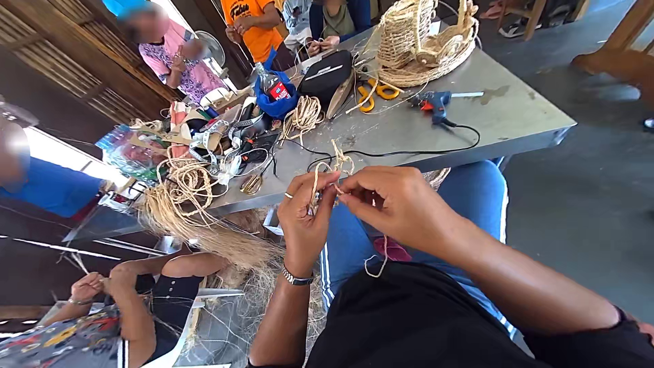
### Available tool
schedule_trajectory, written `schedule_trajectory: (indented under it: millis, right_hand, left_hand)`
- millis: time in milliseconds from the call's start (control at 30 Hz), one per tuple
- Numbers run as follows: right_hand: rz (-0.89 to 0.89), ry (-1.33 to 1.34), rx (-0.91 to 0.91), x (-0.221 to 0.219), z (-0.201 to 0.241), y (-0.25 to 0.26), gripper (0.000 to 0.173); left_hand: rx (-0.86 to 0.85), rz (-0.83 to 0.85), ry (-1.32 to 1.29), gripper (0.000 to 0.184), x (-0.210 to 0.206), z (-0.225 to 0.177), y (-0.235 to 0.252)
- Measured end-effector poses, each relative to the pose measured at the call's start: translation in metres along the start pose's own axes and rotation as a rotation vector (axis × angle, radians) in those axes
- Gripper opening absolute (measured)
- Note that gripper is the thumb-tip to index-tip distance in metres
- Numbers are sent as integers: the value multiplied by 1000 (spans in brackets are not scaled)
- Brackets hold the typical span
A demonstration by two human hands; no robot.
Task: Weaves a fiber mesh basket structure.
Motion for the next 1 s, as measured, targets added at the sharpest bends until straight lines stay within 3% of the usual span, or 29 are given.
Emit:
schedule_trajectory:
  millis: [133, 233, 300, 400, 500, 667, 867, 1000]
  right_hand:
    - [255, 271, -91, -14, -16, -9, 16]
    - [420, 83, -145, -7, -37, -25, 18]
    - [372, -173, -170, 20, -43, -26, 11]
    - [77, -368, -162, 66, -31, -4, 12]
    - [-101, -160, 34, 73, -11, 28, 17]
    - [143, 134, 165, 16, -12, 51, 15]
    - [250, 199, 13, 10, -19, 55, 23]
    - [443, 313, -74, -3, -20, 54, 25]
  left_hand:
    - [22, -70, 100, 14, 6, 4, -2]
    - [114, -91, 134, 15, 21, 17, -5]
    - [160, -79, 85, 15, 25, 24, -9]
    - [224, 5, -122, 13, 11, 29, -10]
    - [260, 68, -333, 12, -8, 26, -8]
    - [265, 84, -391, 12, -5, 25, -6]
    - [283, 95, -417, 11, -7, 36, -9]
    - [286, 83, -454, 11, -5, 40, -8]
Point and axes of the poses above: each hand's wrist, its own y-axis towards the middle knuckle, its own x-axis out of the back of the hand, z = x × y, the point moved 8 cm from there along y, towards the middle knuckle, and after that the axes turned 12 degrees about z, right-handed, at the moved point
